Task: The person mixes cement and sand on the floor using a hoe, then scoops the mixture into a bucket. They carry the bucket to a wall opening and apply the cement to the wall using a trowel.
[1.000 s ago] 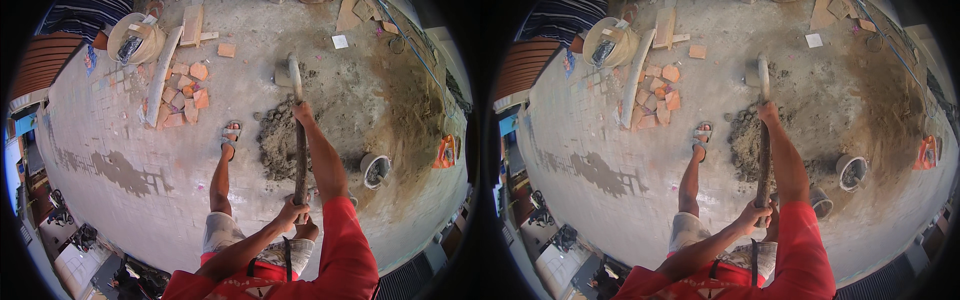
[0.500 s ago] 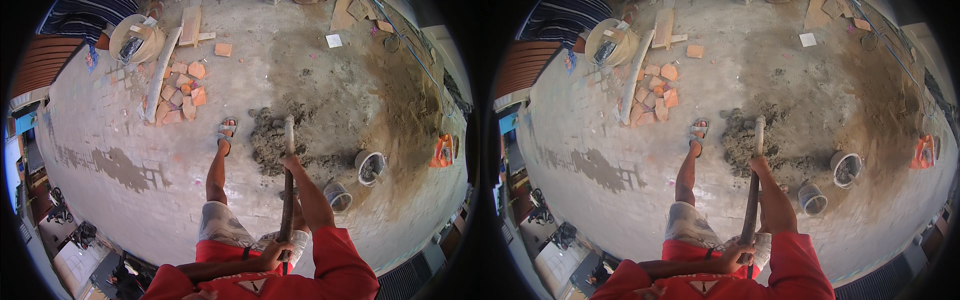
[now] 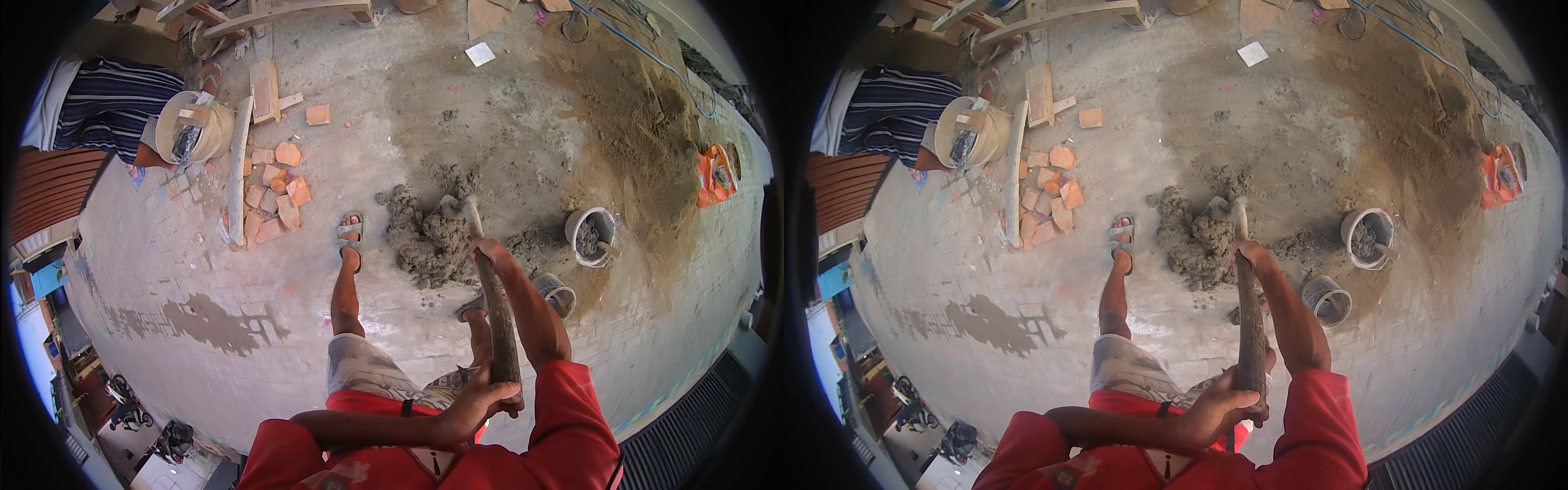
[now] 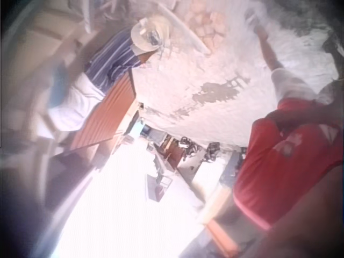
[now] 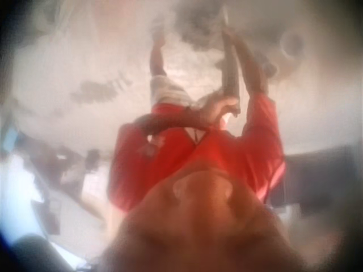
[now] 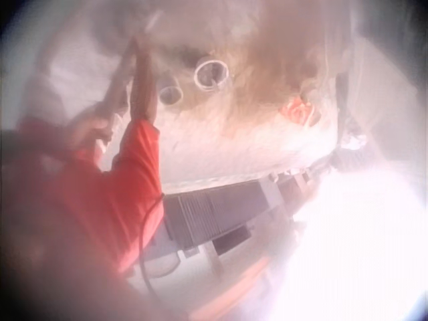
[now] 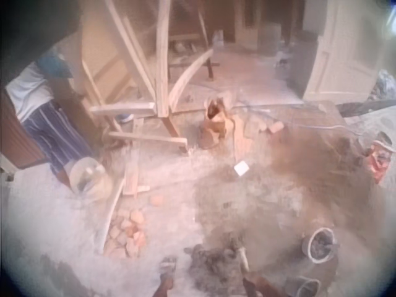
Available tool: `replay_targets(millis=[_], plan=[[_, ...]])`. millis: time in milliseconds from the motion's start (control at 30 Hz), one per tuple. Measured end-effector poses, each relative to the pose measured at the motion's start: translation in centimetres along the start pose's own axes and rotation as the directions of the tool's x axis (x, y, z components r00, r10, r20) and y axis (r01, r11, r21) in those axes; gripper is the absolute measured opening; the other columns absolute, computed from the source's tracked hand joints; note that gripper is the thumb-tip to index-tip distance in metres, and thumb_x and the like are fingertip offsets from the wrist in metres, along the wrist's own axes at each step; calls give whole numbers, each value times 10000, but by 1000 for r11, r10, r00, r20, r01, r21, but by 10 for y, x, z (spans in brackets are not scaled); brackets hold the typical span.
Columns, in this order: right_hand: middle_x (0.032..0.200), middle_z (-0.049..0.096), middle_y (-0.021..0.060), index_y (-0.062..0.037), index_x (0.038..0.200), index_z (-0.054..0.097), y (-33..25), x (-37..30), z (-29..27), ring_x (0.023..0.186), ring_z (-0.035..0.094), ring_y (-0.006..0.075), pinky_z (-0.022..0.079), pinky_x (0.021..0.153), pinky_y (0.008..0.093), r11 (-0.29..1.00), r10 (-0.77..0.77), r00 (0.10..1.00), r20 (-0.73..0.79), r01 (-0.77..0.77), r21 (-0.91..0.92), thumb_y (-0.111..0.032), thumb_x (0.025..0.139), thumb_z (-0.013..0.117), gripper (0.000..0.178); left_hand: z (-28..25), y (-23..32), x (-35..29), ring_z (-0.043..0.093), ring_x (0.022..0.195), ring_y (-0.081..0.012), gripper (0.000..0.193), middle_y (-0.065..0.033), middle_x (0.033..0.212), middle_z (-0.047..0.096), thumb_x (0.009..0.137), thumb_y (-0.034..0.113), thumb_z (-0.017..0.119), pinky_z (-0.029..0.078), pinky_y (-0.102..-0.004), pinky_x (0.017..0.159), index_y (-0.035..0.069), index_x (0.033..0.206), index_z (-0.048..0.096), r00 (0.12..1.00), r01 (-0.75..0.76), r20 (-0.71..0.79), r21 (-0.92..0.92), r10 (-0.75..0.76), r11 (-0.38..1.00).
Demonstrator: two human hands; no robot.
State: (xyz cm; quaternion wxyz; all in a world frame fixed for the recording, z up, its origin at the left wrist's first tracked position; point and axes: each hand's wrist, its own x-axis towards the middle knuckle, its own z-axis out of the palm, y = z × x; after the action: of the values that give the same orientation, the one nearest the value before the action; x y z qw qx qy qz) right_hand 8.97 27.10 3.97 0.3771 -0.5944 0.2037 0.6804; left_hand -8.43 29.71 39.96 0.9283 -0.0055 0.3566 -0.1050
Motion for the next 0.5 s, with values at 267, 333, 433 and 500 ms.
replay_targets(millis=[267, 333, 433, 500], plan=[[619, 499, 30, -48, 795, 454, 1, -97, -110, 492, 502, 115, 454, 438, 261, 820, 38, 989, 142, -112, 561, -144, 852, 537, 139, 79, -43, 34, 540, 885, -149, 574, -87, 1083, 532, 895, 226, 572, 474, -285, 724, 31, 1318, 235, 946, 108, 263, 292, -188, 950], [617, 494, 27, -46, 775, 446, 1, -130, -143, 488, 495, 112, 457, 438, 250, 688, 41, 979, 202, -174, 705, -147, 849, 535, 154, 104, -56, 42, 516, 916, -145, 624, -103, 1179, 509, 897, 235, 566, 456, -283, 748, 38, 1346, 180, 913, 138, 324, 329, -249, 934], [622, 494, 24, -35, 771, 451, 8, -166, -186, 484, 485, 111, 462, 436, 249, 464, 13, 975, 221, -202, 862, -148, 846, 532, 157, 131, -79, 53, 495, 926, -138, 692, -106, 1214, 478, 900, 244, 566, 445, -278, 744, 40, 1379, 109, 877, 170, 365, 374, -313, 912], [622, 500, 29, -31, 767, 441, 23, -188, -226, 491, 509, 117, 476, 441, 248, 377, -163, 965, 206, -132, 917, -135, 837, 524, 151, 150, -91, 53, 468, 954, -123, 794, -85, 1194, 451, 910, 251, 554, 440, -265, 726, 44, 1416, -22, 849, 173, 392, 427, -354, 888]])
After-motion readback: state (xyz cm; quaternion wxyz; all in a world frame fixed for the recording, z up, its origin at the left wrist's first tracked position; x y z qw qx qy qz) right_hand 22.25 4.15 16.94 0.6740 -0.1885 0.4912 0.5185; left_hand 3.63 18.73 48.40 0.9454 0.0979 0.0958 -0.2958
